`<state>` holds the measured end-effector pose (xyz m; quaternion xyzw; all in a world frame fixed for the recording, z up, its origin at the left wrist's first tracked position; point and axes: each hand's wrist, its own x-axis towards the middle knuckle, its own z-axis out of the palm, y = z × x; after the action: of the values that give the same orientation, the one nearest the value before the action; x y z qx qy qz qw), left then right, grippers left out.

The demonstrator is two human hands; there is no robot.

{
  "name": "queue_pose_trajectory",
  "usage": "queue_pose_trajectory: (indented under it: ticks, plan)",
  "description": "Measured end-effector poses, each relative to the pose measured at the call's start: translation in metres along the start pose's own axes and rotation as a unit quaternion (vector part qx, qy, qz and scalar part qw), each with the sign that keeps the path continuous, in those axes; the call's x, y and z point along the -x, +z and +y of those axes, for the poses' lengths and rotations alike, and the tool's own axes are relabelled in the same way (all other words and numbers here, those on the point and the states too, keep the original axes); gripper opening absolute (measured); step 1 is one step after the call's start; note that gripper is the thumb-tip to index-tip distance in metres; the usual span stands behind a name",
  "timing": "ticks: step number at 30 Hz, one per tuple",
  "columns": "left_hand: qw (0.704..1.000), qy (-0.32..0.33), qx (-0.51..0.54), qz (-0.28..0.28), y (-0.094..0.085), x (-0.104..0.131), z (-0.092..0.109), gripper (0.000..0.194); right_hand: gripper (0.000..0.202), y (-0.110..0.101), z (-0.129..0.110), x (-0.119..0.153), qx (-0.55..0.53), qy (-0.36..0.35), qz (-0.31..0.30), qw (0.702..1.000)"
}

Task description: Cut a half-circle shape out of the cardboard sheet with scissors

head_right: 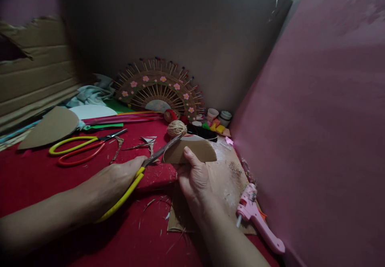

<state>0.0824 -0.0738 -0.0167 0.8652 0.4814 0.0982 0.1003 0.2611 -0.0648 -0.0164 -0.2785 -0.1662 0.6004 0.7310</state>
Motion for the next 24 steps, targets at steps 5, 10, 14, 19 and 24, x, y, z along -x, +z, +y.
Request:
queue_pose_trajectory:
  ticks: [5, 10, 14, 19, 24]
  plan:
    - [1.0, 0.02, -0.023, 0.004, 0.0001, 0.0008, -0.0038, 0.02, 0.035, -0.0021, 0.001, -0.0009, 0.004, -0.005, -0.004, 1.0]
    - [0.998, 0.012, -0.065, 0.003, 0.0016, 0.0025, -0.005, 0.021, 0.035, -0.0019, 0.0008, 0.0005, 0.002, -0.006, -0.001, 1.0]
    - [0.997, 0.015, -0.073, -0.009, 0.0004, 0.0027, -0.0044, 0.016, 0.03, -0.0015, 0.0001, 0.0012, 0.0, 0.002, 0.005, 1.0]
    - [1.0, 0.019, -0.011, 0.012, -0.0027, 0.0015, -0.0051, 0.021, 0.034, -0.0021, -0.0007, -0.0005, 0.012, -0.003, -0.02, 1.0]
    - [0.998, 0.002, 0.037, 0.057, -0.0064, -0.0003, -0.0092, 0.03, 0.031, -0.0017, -0.0021, 0.0005, 0.018, 0.015, -0.021, 1.0]
